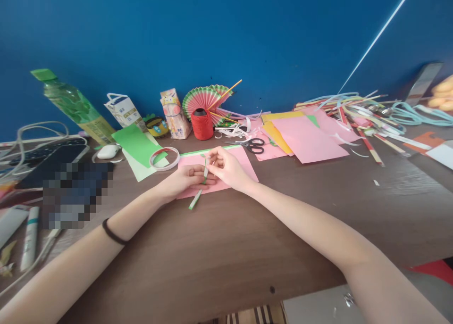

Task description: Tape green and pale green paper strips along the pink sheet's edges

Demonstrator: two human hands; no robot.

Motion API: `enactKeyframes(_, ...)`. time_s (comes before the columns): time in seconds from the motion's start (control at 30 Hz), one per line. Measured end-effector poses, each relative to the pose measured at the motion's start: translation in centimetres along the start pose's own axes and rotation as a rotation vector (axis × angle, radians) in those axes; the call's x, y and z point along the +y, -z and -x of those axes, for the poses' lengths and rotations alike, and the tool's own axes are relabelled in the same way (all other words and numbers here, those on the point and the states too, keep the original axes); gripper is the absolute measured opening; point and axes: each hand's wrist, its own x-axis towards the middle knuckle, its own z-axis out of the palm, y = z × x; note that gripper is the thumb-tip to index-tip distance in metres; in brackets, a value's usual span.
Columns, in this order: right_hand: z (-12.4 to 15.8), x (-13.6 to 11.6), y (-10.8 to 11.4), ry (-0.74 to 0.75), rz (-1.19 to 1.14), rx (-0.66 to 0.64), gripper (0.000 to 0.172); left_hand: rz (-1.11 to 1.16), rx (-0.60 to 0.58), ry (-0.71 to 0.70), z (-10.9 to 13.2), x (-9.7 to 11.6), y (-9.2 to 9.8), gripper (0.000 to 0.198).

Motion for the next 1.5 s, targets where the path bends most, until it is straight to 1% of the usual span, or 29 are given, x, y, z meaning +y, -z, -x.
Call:
enactKeyframes(0.17,0.08,0.21,0.02,0.024,0.042,0.006,0.02,0.005,-0.002,-0.004,-0.04,-0.1,0.04,0.016)
enactKeyframes(0.5,0.1,0.08,-0.06,-0.003,0.005,0.012,0.019,-0.017,0.013,0.011,0.01,-0.1,0.03,0.02)
enactKeyframes(0.87,0.05,0.19,-0.16,0.003,-0.016,0.032,0.019,-0.028,-0.006,-0.01,-0.08,-0.14,0.18,0.018)
enactKeyframes(1.07,0.03,0.34,-0.2,-0.007,-0.014,0.042,0.02,-0.024,-0.028,-0.022,-0.21,-0.43,0.38,0.021)
enactKeyframes(1.33,-0.01,0.17,-0.33,-0.005,-0.013,0.059,0.019,-0.006,-0.016,-0.006,-0.05,-0.19,0.24,0.025)
enactKeyframes(1.5,0.02,0.18,-0.37,-0.022,-0.026,0.055,0.02,-0.014,0.007,-0.016,-0.14,-0.34,0.17,0.02)
